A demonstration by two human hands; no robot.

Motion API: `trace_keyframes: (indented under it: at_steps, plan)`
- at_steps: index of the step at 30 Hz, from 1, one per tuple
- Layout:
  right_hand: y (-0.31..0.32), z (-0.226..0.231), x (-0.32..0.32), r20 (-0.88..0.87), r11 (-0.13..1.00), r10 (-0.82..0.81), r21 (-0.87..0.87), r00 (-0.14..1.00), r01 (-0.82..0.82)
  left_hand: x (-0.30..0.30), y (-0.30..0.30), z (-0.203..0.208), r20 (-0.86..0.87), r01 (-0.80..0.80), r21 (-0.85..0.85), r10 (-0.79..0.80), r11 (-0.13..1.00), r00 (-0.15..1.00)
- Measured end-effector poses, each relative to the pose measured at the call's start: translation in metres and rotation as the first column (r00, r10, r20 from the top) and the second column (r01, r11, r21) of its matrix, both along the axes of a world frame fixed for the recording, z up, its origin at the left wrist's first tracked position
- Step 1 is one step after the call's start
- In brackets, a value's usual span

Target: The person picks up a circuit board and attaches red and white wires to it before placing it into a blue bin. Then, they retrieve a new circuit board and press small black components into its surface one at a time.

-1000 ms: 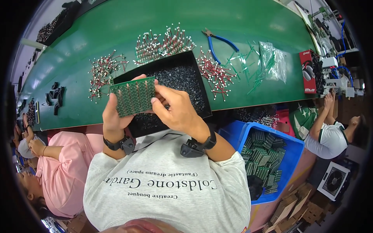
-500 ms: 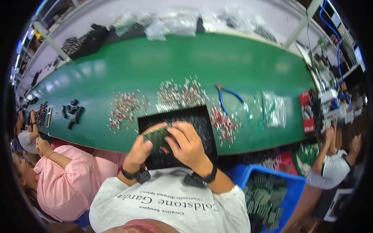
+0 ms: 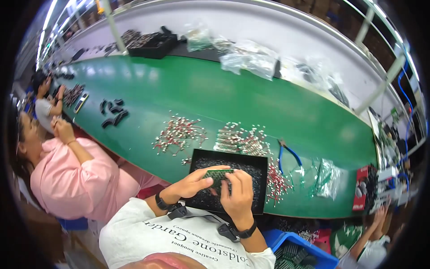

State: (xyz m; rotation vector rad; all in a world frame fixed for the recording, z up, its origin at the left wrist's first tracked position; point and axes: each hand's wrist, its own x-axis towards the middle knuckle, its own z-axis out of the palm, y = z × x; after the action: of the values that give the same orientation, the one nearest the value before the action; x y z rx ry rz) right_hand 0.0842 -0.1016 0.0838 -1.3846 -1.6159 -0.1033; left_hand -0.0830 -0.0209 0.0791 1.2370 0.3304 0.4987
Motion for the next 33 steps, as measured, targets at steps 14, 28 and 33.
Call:
trace_keyframes:
  at_steps: [14,28,33]
  plan:
    - [-0.003,0.003,-0.005,0.039,0.997,0.080,-0.015,0.996,-0.080,0.009,-0.004,-0.010,-0.009,-0.055,0.131,0.057,0.990,0.998]
    - [0.002,0.005,-0.010,0.054,0.990,0.114,0.074,0.992,-0.118,0.014,0.002,-0.040,0.008,-0.133,0.442,0.144,0.887,0.990]
    - [-0.001,0.001,-0.007,0.048,0.984,0.166,0.056,0.985,-0.168,0.015,0.000,-0.034,0.060,-0.179,0.460,0.170,0.870,0.984]
